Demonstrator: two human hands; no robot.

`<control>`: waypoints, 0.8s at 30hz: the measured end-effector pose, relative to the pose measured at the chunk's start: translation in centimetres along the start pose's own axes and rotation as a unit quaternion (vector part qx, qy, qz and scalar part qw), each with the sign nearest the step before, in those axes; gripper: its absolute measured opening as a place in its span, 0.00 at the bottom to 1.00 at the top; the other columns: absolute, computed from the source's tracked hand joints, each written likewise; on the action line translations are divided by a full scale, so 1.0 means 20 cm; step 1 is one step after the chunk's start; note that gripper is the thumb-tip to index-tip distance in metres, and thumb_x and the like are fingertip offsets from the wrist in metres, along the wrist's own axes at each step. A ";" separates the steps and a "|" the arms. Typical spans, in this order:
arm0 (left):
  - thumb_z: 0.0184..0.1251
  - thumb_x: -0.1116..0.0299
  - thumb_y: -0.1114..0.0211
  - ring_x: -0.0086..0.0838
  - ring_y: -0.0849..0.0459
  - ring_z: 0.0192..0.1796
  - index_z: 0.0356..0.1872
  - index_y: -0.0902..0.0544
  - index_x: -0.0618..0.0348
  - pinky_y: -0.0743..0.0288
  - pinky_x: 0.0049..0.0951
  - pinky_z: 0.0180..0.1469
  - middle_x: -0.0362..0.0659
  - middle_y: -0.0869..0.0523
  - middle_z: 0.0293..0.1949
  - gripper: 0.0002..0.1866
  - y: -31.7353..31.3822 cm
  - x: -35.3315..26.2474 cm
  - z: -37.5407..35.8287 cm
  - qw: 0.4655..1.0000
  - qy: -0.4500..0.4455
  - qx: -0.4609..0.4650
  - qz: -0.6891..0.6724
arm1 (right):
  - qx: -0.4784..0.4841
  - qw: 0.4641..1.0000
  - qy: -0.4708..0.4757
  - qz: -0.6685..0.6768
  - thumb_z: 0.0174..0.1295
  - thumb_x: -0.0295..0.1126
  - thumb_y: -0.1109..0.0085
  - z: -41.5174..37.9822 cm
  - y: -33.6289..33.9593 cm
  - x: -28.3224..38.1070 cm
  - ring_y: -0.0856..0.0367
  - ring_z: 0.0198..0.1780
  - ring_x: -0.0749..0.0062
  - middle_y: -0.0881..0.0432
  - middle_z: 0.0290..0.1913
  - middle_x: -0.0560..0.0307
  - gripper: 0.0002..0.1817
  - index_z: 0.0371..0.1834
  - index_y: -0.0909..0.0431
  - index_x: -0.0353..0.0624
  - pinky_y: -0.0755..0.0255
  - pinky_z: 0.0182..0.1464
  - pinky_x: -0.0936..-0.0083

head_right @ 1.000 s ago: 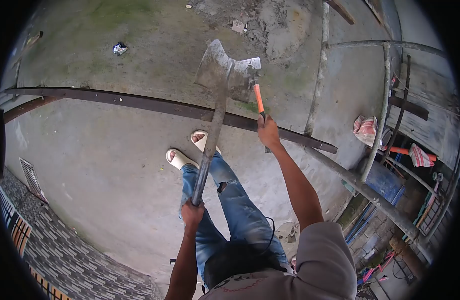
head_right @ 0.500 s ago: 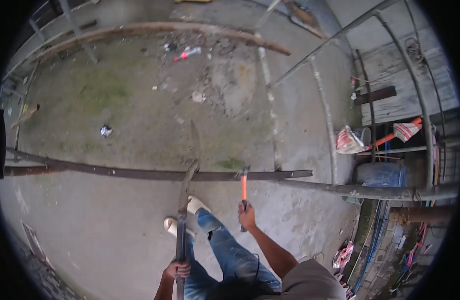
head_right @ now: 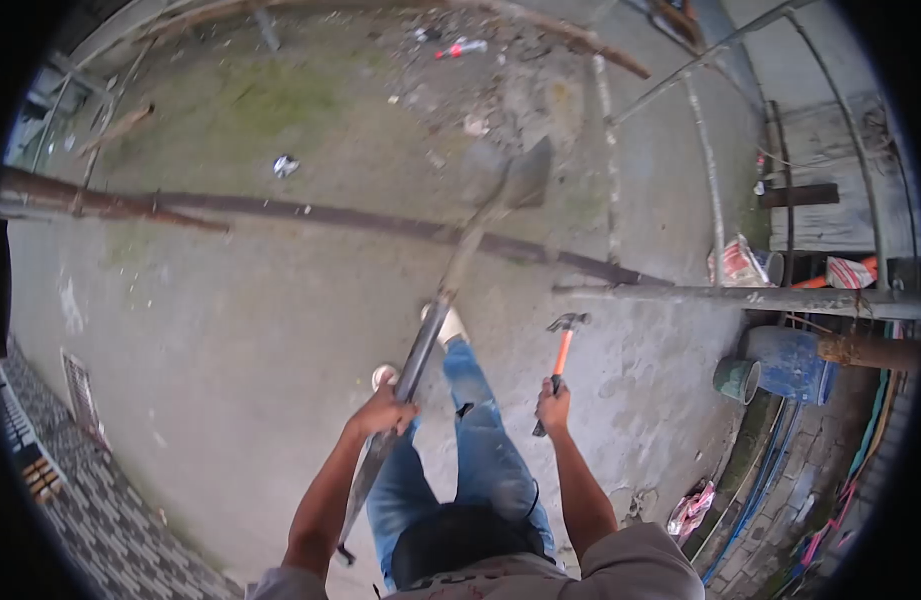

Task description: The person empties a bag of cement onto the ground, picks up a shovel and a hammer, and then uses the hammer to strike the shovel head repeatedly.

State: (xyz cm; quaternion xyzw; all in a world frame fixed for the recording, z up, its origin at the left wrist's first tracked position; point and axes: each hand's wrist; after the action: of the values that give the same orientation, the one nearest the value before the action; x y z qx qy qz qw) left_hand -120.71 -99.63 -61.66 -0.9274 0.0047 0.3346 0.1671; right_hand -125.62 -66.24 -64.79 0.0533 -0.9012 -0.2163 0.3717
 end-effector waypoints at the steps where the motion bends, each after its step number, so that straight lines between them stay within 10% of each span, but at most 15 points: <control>1: 0.48 0.67 0.40 0.25 0.29 0.12 0.13 0.28 0.63 0.35 0.25 0.17 0.41 0.28 0.09 0.12 0.01 0.03 -0.01 0.998 -0.023 0.005 0.059 | -0.002 1.000 -0.011 0.006 0.62 0.36 0.55 -0.06 0.01 -0.01 0.44 0.08 0.85 0.43 0.11 0.70 0.11 0.25 0.41 0.49 0.48 0.07 0.84; 11: 0.48 0.68 0.37 0.22 0.32 0.15 0.21 0.27 0.65 0.36 0.26 0.20 0.40 0.28 0.12 0.11 -0.17 0.15 -0.86 0.980 0.065 -0.087 0.169 | -0.005 0.998 -0.013 -0.056 0.63 0.39 0.55 -0.33 0.37 -0.25 0.44 0.08 0.87 0.42 0.12 0.70 0.12 0.25 0.40 0.47 0.48 0.07 0.84; 16: 0.44 0.66 0.36 0.36 0.23 0.19 0.23 0.26 0.67 0.31 0.33 0.25 0.52 0.24 0.15 0.13 -0.30 0.26 -1.20 0.947 0.188 -0.128 0.226 | -0.007 0.999 -0.031 -0.030 0.64 0.41 0.58 -0.32 0.48 -0.39 0.46 0.08 0.88 0.42 0.12 0.71 0.12 0.28 0.38 0.47 0.50 0.07 0.85; 24: 0.43 0.62 0.35 0.49 0.20 0.33 0.29 0.24 0.67 0.26 0.42 0.37 0.57 0.20 0.26 0.17 -0.41 0.78 -0.52 0.884 0.248 -0.207 0.338 | 0.065 0.995 -0.021 -0.070 0.61 0.31 0.54 0.01 0.27 -0.72 0.33 0.12 0.80 0.29 0.20 0.61 0.09 0.39 0.41 0.41 0.39 0.11 0.80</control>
State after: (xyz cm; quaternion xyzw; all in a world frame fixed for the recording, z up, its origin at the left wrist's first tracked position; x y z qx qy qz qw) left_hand -101.10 -93.51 -61.29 -0.9359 0.2897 0.1234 -0.1581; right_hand -114.96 -57.56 -71.88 0.1361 -0.9149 -0.1836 0.3326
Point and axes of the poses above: each hand's wrist, its own z-axis towards the middle knuckle, its own y-axis out of the back of the hand, x = y × z
